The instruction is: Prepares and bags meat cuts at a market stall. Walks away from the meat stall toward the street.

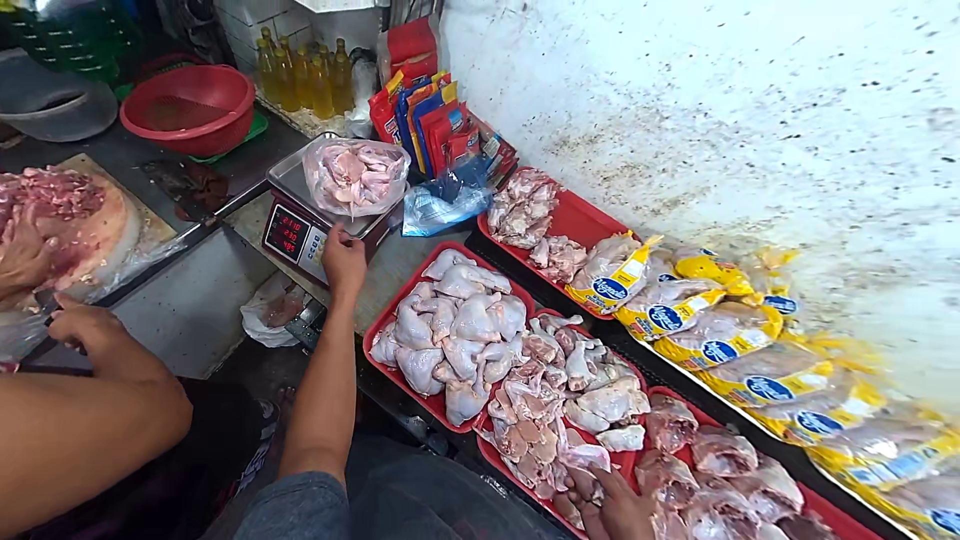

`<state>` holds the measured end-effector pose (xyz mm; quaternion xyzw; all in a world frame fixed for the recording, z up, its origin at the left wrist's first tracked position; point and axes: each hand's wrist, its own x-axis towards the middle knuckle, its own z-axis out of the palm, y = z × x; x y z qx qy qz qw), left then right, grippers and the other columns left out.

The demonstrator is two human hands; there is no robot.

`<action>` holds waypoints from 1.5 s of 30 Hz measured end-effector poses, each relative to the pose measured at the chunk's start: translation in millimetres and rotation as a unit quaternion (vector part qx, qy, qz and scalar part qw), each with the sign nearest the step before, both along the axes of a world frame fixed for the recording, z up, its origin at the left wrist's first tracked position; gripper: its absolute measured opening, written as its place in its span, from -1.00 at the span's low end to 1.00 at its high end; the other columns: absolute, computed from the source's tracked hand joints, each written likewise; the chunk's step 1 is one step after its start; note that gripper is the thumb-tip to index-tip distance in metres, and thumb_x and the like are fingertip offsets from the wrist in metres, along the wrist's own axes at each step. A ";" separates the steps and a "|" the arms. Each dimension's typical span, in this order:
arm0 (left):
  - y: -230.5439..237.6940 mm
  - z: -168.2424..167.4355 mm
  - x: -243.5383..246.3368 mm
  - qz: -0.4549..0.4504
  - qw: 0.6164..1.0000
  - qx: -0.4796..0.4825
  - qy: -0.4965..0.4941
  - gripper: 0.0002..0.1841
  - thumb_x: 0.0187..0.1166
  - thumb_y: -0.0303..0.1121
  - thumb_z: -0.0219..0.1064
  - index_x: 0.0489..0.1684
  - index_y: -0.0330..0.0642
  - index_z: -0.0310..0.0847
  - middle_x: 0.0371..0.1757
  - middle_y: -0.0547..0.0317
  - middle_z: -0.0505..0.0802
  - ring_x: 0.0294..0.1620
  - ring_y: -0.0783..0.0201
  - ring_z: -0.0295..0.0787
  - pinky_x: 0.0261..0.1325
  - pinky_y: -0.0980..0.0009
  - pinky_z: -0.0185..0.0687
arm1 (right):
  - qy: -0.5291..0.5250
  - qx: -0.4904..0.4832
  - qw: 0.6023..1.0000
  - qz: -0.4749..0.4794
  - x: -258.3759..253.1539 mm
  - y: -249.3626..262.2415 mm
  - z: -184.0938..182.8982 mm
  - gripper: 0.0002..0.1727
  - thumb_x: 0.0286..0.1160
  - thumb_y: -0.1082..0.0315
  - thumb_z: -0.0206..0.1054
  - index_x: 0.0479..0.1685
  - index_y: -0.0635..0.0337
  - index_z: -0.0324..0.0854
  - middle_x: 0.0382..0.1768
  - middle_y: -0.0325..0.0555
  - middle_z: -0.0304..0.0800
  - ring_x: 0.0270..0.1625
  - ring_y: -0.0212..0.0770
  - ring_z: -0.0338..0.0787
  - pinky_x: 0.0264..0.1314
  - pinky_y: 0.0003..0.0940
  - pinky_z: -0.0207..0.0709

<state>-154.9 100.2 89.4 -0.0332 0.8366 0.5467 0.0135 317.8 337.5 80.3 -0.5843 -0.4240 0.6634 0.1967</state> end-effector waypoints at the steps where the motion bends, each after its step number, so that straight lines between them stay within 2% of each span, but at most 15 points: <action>1: -1.7 2.4 -8.7 0.013 1.000 -0.008 0.021 -0.45 0.66 -0.37 0.22 0.68 -0.26 0.37 0.35 -0.19 0.77 0.29 -0.08 0.77 0.35 -0.10 0.67 | -0.019 0.011 1.000 -0.011 3.4 3.9 -1.7 -0.80 0.83 0.32 -0.04 0.23 0.15 0.34 -0.53 -0.05 0.72 -0.67 -0.22 0.71 -0.69 -0.34 0.62; 6: -3.9 23.1 -47.4 -0.029 0.965 -0.196 0.173 -0.48 0.63 -0.57 0.11 0.60 -0.15 0.51 0.51 -0.16 0.68 0.43 -0.18 0.70 0.42 -0.18 0.62 | -0.033 0.002 0.996 -0.080 37.3 50.3 -31.7 -0.77 0.83 0.15 -0.02 0.11 0.11 0.36 -0.57 -0.11 0.64 -0.69 -0.28 0.61 -0.70 -0.40 0.53; 9: 3.3 31.4 -72.8 -0.114 0.928 -0.298 0.193 -0.47 0.56 -0.61 0.21 0.54 -0.05 0.60 0.72 -0.08 0.48 0.40 -0.29 0.69 0.27 -0.28 0.69 | -0.047 0.026 0.996 -0.077 54.8 77.3 -54.5 -0.62 0.85 0.07 0.02 0.42 0.07 0.33 -0.31 0.00 0.74 -0.54 -0.18 0.74 -0.58 -0.27 0.65; 11: 4.8 32.4 -86.1 -0.115 0.923 -0.340 0.142 -0.54 0.52 -0.56 0.27 0.43 -0.10 0.67 0.63 -0.19 0.55 0.27 -0.36 0.74 0.14 -0.37 0.70 | -0.151 0.062 0.986 -0.024 60.9 80.8 -58.5 -0.44 0.86 0.10 0.05 0.73 0.11 0.19 0.14 0.20 0.63 -0.26 0.00 0.79 -0.33 -0.03 0.74; 13: 2.2 37.0 -95.9 -0.086 0.928 -0.348 0.105 -0.64 0.59 -0.48 0.24 0.32 -0.15 0.72 0.44 -0.26 0.67 0.20 -0.36 0.76 0.11 -0.37 0.69 | -0.249 0.098 0.964 0.006 63.7 78.4 -60.1 -0.38 0.78 0.20 0.11 0.77 0.18 0.18 0.35 0.40 0.56 -0.06 0.21 0.82 -0.15 0.21 0.77; 18: -8.3 59.3 -105.5 -0.027 0.956 -0.289 0.039 -0.66 0.71 -0.25 0.19 0.24 -0.28 0.69 0.17 -0.41 0.81 0.25 -0.42 0.75 0.23 -0.45 0.58 | -0.299 0.135 0.945 0.015 66.0 49.3 -56.8 -0.33 0.82 0.20 0.02 0.85 0.23 0.01 0.49 0.46 0.46 -0.13 0.14 0.90 -0.14 0.07 0.82; 21: -3.9 64.4 -113.6 -0.006 0.948 -0.314 0.043 -0.59 0.62 -0.27 0.30 0.37 -0.25 0.64 0.28 -0.39 0.77 0.25 -0.42 0.75 0.19 -0.43 0.62 | -0.320 0.238 0.915 0.067 47.4 32.5 -54.2 -0.38 0.65 0.34 0.16 0.69 0.35 0.28 0.50 0.48 0.48 0.02 0.26 0.87 0.01 0.27 0.77; 23: -2.8 58.5 -115.3 0.016 0.939 -0.332 0.082 -0.55 0.60 -0.31 0.32 0.46 -0.23 0.55 0.43 -0.35 0.66 0.19 -0.40 0.76 0.10 -0.38 0.68 | -0.280 0.325 0.895 0.120 14.7 17.3 -39.6 -0.48 0.58 0.41 0.19 0.54 0.39 0.47 0.36 0.46 0.60 -0.05 0.26 0.87 -0.01 0.29 0.77; 27: -17.4 47.8 -89.7 0.077 0.949 -0.257 0.164 -0.55 0.71 -0.12 0.25 0.35 -0.30 0.58 0.27 -0.39 0.74 0.23 -0.38 0.75 0.16 -0.34 0.64 | -0.081 0.364 0.899 0.231 -86.7 -20.5 -3.3 -0.57 0.59 0.41 0.12 0.38 0.39 0.57 -0.13 0.07 0.87 -0.43 -0.18 0.83 -0.38 -0.16 0.79; 31: -18.2 39.4 -65.5 0.077 0.952 -0.115 0.274 -0.68 0.62 -0.23 0.37 0.04 -0.35 0.67 -0.23 -0.22 0.83 -0.24 -0.14 0.82 -0.12 -0.16 0.69 | 0.033 0.410 0.819 0.400 -215.4 -48.1 42.5 -0.63 0.72 0.30 0.15 0.33 0.29 0.65 -0.10 -0.09 0.88 -0.35 -0.31 0.84 -0.28 -0.28 0.82; 33: -19.8 40.1 -62.2 0.058 0.955 -0.057 0.287 -0.66 0.62 -0.23 0.41 0.22 -0.24 0.63 -0.39 -0.03 0.78 -0.46 0.05 0.72 -0.37 0.02 0.67 | 0.048 0.452 0.769 0.450 -294.7 -56.8 66.8 -0.58 0.76 0.24 0.14 0.41 0.27 0.62 0.07 -0.02 0.84 -0.17 -0.28 0.84 -0.10 -0.28 0.79; 36: -24.3 54.8 -60.3 0.140 0.954 -0.017 0.263 -0.42 0.55 -0.12 0.49 0.51 -0.15 0.50 -0.07 -0.08 0.76 -0.21 0.06 0.70 -0.14 0.08 0.68 | 0.015 0.461 0.763 0.453 -413.5 -71.0 92.6 -0.31 0.65 0.04 0.30 0.69 0.23 0.36 0.36 0.22 0.65 0.21 0.03 0.78 0.23 -0.02 0.71; 39: -34.7 68.9 -67.0 0.160 0.978 -0.058 0.124 -0.16 0.43 0.02 0.56 0.70 -0.14 0.33 0.46 -0.35 0.58 0.26 -0.27 0.68 0.20 -0.27 0.65 | -0.021 0.414 0.794 0.444 -505.3 -76.2 91.6 0.05 0.42 -0.20 0.48 0.85 0.14 0.10 0.48 0.35 0.54 0.42 0.33 0.64 0.39 0.38 0.53; 42: -45.4 60.6 -86.5 0.110 0.989 -0.049 0.081 -0.58 0.65 -0.11 0.38 0.33 -0.17 0.72 0.35 -0.25 0.71 0.33 -0.19 0.68 0.37 -0.22 0.58 | -0.076 0.398 0.814 0.416 -547.8 -78.8 78.7 -0.45 0.51 -0.06 0.39 0.21 0.24 0.68 -0.01 0.32 0.80 0.08 0.34 0.78 0.09 0.46 0.57; 45: -40.1 78.5 -96.9 0.098 0.987 0.069 0.108 -0.70 0.77 -0.25 0.21 0.18 -0.24 0.76 0.20 -0.11 0.80 0.16 0.02 0.77 0.29 -0.06 0.66 | -0.084 0.389 0.842 0.366 -559.9 -72.9 89.0 -0.67 0.62 0.15 0.28 -0.07 0.26 0.77 -0.12 0.22 0.82 0.01 0.21 0.80 0.12 0.31 0.59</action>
